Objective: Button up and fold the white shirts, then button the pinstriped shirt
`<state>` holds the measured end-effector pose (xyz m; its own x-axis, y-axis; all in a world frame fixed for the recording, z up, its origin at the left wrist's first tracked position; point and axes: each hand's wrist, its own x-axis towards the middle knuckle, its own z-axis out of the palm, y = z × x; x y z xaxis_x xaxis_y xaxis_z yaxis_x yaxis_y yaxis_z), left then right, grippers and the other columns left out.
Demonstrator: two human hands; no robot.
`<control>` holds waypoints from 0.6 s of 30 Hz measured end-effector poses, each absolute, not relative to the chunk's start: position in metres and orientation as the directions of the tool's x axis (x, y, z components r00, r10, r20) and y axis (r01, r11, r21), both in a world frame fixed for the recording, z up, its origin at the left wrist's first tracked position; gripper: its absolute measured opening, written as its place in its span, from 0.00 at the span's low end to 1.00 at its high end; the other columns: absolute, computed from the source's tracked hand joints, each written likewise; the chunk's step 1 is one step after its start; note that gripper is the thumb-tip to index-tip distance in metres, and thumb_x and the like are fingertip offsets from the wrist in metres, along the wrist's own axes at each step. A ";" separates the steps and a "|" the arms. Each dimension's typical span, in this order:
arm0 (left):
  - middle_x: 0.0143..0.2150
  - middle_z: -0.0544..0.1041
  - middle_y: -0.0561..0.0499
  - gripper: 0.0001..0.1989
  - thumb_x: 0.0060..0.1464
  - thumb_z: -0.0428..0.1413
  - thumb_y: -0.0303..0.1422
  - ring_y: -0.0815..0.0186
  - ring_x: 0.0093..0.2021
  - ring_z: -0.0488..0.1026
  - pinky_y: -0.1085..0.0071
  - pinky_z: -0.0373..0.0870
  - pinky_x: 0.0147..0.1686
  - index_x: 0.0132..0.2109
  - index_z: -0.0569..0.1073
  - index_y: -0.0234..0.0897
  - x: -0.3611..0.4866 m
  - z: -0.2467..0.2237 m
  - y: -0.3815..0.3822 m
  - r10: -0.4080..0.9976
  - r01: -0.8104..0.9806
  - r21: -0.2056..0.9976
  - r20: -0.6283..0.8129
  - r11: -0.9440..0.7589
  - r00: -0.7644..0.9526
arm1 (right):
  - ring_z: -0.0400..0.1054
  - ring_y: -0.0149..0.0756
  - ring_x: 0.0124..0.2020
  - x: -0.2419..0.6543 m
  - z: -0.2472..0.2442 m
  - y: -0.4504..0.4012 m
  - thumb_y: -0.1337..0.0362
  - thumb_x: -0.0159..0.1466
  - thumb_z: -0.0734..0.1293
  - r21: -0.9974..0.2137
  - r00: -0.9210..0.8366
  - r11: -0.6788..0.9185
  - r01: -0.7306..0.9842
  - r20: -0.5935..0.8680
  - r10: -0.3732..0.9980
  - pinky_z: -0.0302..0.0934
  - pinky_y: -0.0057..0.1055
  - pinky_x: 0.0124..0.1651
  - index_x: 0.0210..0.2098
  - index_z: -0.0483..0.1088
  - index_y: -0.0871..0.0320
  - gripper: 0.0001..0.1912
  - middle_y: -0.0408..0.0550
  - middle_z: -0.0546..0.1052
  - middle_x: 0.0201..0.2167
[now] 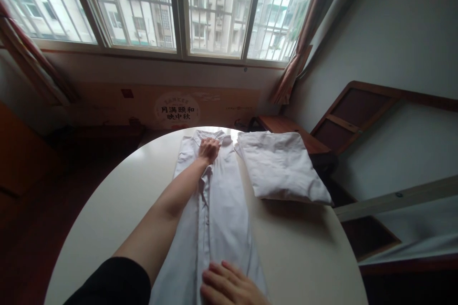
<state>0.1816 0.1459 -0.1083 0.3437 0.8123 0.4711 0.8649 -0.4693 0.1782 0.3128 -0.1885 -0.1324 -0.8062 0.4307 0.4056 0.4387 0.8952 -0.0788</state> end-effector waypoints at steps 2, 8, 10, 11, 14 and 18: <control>0.47 0.75 0.42 0.17 0.61 0.42 0.34 0.56 0.51 0.67 0.58 0.61 0.52 0.48 0.72 0.34 0.165 -0.098 0.140 0.828 0.873 0.300 0.531 -0.384 0.182 | 0.61 0.35 0.57 0.325 -0.109 -0.172 0.55 0.66 0.59 -0.300 -0.747 0.823 0.483 0.350 0.565 0.57 0.29 0.58 0.58 0.59 0.60 0.25 0.52 0.69 0.55; 0.59 0.67 0.45 0.24 0.63 0.38 0.42 0.60 0.61 0.59 0.60 0.55 0.59 0.57 0.66 0.35 0.100 -0.095 0.074 0.775 0.756 0.283 0.460 -0.591 0.434 | 0.37 0.48 0.67 0.313 -0.076 -0.048 0.44 0.63 0.56 -0.334 -0.541 0.607 0.721 0.276 0.794 0.40 0.47 0.66 0.65 0.46 0.69 0.42 0.63 0.47 0.66; 0.65 0.59 0.46 0.27 0.63 0.38 0.44 0.61 0.65 0.53 0.60 0.50 0.62 0.63 0.59 0.37 0.086 -0.104 0.046 0.726 0.688 0.238 0.290 -0.686 0.624 | 0.36 0.49 0.67 0.294 -0.086 -0.010 0.41 0.62 0.53 -0.313 -0.574 0.609 0.729 0.205 0.793 0.38 0.48 0.66 0.65 0.45 0.71 0.45 0.65 0.46 0.66; 0.66 0.55 0.47 0.28 0.63 0.37 0.44 0.61 0.66 0.50 0.60 0.48 0.62 0.65 0.55 0.37 0.080 -0.109 0.034 0.717 0.680 0.228 0.205 -0.697 0.666 | 0.37 0.49 0.67 0.285 -0.093 0.003 0.40 0.62 0.52 -0.312 -0.584 0.603 0.735 0.163 0.796 0.38 0.47 0.66 0.65 0.44 0.72 0.45 0.65 0.46 0.66; 0.68 0.49 0.48 0.28 0.63 0.34 0.45 0.61 0.67 0.45 0.58 0.43 0.63 0.67 0.48 0.40 0.068 -0.120 0.016 0.724 0.709 0.184 0.022 -0.681 0.689 | 0.37 0.50 0.67 0.270 -0.111 0.017 0.37 0.59 0.54 -0.287 -0.647 0.639 0.714 0.078 0.758 0.36 0.47 0.66 0.65 0.43 0.72 0.50 0.65 0.46 0.66; 0.68 0.48 0.48 0.30 0.62 0.35 0.47 0.61 0.68 0.42 0.57 0.40 0.63 0.67 0.45 0.42 0.060 -0.120 0.014 0.720 0.717 0.112 -0.024 -0.688 0.694 | 0.33 0.49 0.68 0.277 -0.117 -0.012 0.36 0.57 0.55 -0.254 -0.734 0.719 0.647 0.051 0.678 0.33 0.46 0.66 0.66 0.41 0.71 0.52 0.65 0.42 0.66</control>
